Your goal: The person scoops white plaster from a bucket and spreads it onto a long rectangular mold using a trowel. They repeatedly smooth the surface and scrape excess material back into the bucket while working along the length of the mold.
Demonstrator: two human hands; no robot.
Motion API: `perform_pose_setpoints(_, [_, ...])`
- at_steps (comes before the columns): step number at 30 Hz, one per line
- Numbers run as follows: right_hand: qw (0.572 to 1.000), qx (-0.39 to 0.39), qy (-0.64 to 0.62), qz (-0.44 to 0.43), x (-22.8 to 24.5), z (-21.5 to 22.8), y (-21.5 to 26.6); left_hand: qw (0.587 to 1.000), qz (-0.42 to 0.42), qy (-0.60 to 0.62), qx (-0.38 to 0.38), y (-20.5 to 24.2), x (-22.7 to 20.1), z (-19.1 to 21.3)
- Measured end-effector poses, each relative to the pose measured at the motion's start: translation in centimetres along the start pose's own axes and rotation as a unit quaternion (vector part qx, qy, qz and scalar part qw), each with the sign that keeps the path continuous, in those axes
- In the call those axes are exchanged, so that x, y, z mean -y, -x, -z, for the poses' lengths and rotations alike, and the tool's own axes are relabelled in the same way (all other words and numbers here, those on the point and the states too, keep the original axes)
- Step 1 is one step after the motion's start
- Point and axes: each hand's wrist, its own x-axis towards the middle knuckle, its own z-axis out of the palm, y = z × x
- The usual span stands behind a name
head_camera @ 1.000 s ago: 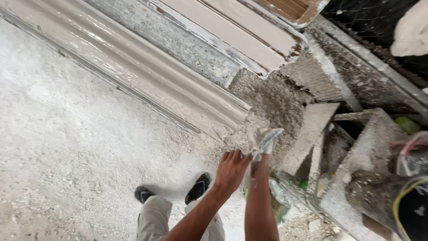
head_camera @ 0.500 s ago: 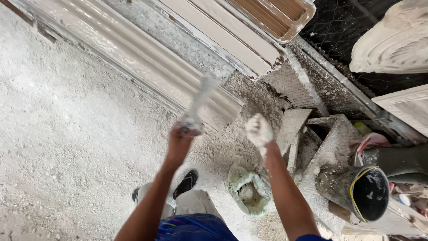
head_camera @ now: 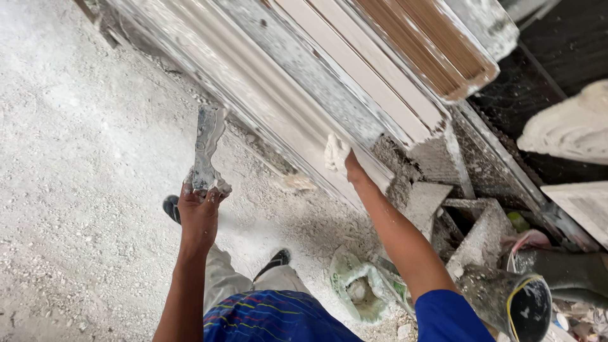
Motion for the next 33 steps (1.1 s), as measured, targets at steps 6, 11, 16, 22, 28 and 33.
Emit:
perform_pose_setpoints(6, [0.998,-0.016,0.060,-0.008,3.3,-12.5,-12.8,0.998,-0.019,-0.066,0.008,-9.6,-7.7,6.7])
perform_pose_setpoints(11, [0.999,0.028,0.018,0.001,9.1,-23.8,-22.8,0.998,0.009,-0.061,-0.007,-18.2,-17.6,11.6])
perform_pose_setpoints(16, [0.996,0.074,0.040,0.037,14.3,-36.0,-31.6,0.997,-0.025,-0.061,-0.029,-25.3,-27.2,16.2])
perform_pose_setpoints(22, [0.981,0.013,0.181,0.072,17.8,-45.4,-39.6,0.994,-0.080,0.015,-0.071,-33.5,-33.0,22.8])
perform_pose_setpoints(28, [0.969,-0.027,0.239,0.053,19.5,-56.2,-51.7,0.985,-0.102,0.042,-0.130,-45.8,-38.1,31.6])
perform_pose_setpoints(33, [0.951,0.006,0.287,0.118,23.0,-67.8,-64.1,0.975,-0.113,0.075,-0.174,-57.7,-45.8,38.9])
